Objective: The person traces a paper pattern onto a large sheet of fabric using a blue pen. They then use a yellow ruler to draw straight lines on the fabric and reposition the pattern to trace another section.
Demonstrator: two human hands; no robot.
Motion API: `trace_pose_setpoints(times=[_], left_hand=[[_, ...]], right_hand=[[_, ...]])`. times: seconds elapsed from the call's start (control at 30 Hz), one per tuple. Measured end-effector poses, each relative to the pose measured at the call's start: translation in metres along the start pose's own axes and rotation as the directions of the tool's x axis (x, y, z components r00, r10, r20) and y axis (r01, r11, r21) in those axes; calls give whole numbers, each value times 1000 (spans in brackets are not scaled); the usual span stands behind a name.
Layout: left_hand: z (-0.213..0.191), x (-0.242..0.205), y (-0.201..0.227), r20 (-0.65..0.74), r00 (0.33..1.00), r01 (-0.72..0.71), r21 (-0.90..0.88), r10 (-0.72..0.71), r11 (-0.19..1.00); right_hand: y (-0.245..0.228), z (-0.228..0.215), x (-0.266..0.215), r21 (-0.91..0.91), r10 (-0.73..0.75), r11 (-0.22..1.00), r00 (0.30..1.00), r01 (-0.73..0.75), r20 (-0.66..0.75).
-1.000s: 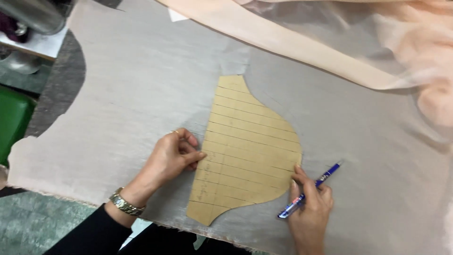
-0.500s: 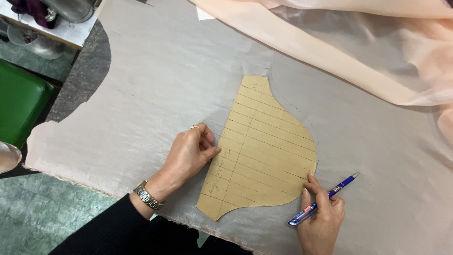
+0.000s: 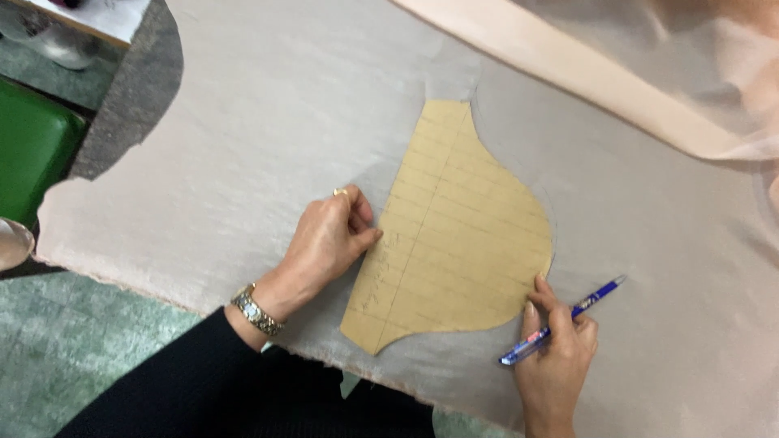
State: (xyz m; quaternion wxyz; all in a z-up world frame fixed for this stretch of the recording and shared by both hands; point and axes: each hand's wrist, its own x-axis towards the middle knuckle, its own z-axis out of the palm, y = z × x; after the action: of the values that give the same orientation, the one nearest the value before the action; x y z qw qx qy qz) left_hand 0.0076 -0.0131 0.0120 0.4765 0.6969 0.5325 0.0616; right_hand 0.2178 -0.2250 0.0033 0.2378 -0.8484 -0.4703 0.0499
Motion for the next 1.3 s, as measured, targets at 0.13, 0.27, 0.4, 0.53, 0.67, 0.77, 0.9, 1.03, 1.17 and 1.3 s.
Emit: trace_pose_setpoints(times=[0.13, 0.27, 0.4, 0.53, 0.67, 0.77, 0.9, 1.03, 1.17, 1.3], left_hand=[[5, 1, -8, -38, 996, -82, 56, 85, 995], [8, 0, -13, -82, 969, -217, 150, 231, 964], [13, -21, -14, -34, 893, -407, 362, 449, 839], [15, -47, -18, 201, 787, -600, 471, 583, 647], [22, -56, -27, 279, 801, -578, 591, 530, 562], [23, -55, -28, 276, 804, -573, 599, 527, 560], [24, -55, -28, 282, 808, -568, 603, 517, 560], [22, -61, -21, 282, 805, -570, 613, 522, 548], [25, -55, -24, 285, 798, -565, 660, 531, 495], [31, -47, -29, 265, 796, -550, 691, 543, 469]], right_hand=[[-1, -3, -1, 13, -68, 998, 998, 68, -2], [-6, -6, 1, 20, -97, 995, 995, 97, 0], [-5, -4, -3, 19, -49, 999, 999, 48, 9], [-7, -5, -2, 30, -57, 998, 998, 56, 12], [-9, -7, -2, 41, -51, 998, 999, 50, 12], [-8, -6, -2, 36, -69, 997, 998, 69, 1], [-8, -6, -2, 43, -67, 997, 998, 67, 7], [-5, -7, -6, 12, -81, 997, 997, 81, 15], [5, 2, -3, -43, -96, 995, 995, 95, -25], [11, 8, -3, -56, -88, 995, 995, 85, -56]])
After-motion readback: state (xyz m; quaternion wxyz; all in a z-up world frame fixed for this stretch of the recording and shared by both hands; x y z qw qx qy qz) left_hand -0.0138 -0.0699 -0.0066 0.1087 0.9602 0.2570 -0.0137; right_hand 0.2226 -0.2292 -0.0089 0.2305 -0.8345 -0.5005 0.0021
